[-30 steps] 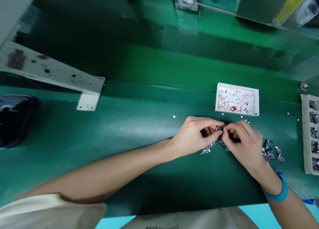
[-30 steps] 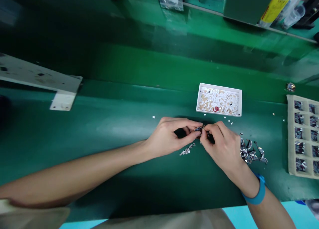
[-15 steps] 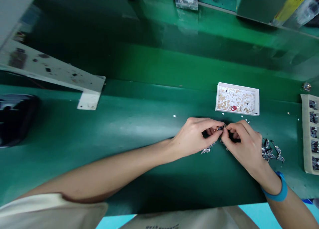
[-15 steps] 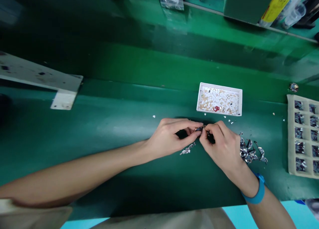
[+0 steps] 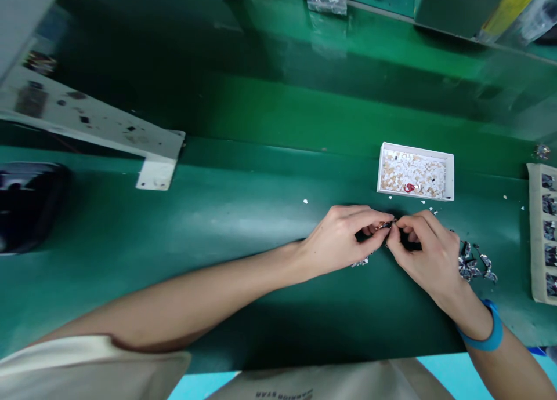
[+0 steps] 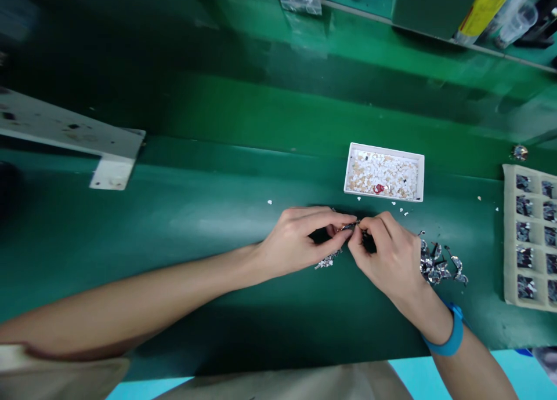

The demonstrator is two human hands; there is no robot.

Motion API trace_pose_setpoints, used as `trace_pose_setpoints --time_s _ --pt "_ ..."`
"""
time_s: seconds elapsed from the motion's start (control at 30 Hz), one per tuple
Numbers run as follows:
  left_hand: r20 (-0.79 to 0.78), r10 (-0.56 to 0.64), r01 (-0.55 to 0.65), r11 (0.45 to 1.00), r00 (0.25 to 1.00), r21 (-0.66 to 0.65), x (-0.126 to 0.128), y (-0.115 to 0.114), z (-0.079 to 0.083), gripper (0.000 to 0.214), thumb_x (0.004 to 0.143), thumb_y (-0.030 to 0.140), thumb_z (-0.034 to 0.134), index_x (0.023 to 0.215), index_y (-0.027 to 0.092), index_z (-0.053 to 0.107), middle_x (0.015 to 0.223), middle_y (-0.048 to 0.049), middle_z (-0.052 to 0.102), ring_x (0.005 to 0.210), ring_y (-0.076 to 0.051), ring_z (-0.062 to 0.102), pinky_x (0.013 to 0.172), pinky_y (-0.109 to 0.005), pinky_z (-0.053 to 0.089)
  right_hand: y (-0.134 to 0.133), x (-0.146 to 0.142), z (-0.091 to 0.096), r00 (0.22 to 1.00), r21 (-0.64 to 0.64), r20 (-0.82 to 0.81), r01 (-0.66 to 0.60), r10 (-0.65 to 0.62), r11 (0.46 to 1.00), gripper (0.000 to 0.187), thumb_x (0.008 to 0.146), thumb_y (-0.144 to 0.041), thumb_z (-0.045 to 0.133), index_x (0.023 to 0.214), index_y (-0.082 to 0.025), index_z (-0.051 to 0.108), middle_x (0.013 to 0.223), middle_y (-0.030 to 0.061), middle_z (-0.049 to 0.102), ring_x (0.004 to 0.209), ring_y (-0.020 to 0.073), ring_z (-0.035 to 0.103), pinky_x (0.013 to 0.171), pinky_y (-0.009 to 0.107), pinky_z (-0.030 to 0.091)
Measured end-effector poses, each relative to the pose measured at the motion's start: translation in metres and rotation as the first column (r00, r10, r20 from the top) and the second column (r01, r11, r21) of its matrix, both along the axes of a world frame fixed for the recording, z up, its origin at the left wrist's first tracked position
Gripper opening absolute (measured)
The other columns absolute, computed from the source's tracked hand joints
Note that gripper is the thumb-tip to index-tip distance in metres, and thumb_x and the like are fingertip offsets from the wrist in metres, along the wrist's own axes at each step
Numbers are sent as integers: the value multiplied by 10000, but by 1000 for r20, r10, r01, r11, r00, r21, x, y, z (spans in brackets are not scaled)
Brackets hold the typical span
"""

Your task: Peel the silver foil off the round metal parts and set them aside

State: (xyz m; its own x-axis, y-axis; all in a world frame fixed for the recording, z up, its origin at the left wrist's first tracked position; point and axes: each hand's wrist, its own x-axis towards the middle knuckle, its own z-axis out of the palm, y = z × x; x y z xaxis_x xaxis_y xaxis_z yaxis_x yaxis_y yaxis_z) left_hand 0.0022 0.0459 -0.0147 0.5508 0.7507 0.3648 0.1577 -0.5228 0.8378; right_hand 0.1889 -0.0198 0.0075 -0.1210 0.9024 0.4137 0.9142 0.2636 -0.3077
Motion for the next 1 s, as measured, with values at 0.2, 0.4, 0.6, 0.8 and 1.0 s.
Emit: trace_pose_setpoints --time_s 0.2,0.4,0.6,0.8,1.0 --pt "-9 19 -19 999 1000 -35 1 0 1 156 954 171 671 1077 165 767 845 -26 786 688 -133 738 677 -234 622 0 0 1 1000 6 -18 0 0 1000 83 951 -192 667 876 -200 632 770 -24 654 604 92 593 554 250 435" --pt "2 12 -12 1000 1000 -18 0 0 -2 165 952 172 675 1089 159 766 848 -30 788 684 -135 737 668 -236 622 1 -1 -1 999 -22 -38 3 -4 1000 75 966 -197 656 892 -205 644 773 -22 653 605 99 597 552 253 445" --pt "42 -26 31 992 999 -123 -1 5 5 160 954 145 678 1085 134 770 861 -35 791 698 -124 736 682 -221 619 1 0 2 963 -150 -261 20 -59 989 54 961 -203 691 936 -205 643 816 -31 648 592 78 595 543 213 486" --pt "133 -12 48 962 991 -269 -1 8 10 148 942 176 701 1064 145 778 881 -42 803 706 -126 754 705 -210 649 0 0 5 899 -243 -427 -13 -95 970 70 1012 -236 655 1079 -220 661 905 -14 748 711 104 722 600 180 572" --pt "144 16 22 966 989 -259 0 6 8 138 925 166 723 1048 145 783 879 -42 809 714 -135 766 712 -219 669 -1 -1 1 887 -214 -454 -20 -82 977 61 1001 -217 659 1062 -216 657 899 -11 759 757 125 751 618 189 589"
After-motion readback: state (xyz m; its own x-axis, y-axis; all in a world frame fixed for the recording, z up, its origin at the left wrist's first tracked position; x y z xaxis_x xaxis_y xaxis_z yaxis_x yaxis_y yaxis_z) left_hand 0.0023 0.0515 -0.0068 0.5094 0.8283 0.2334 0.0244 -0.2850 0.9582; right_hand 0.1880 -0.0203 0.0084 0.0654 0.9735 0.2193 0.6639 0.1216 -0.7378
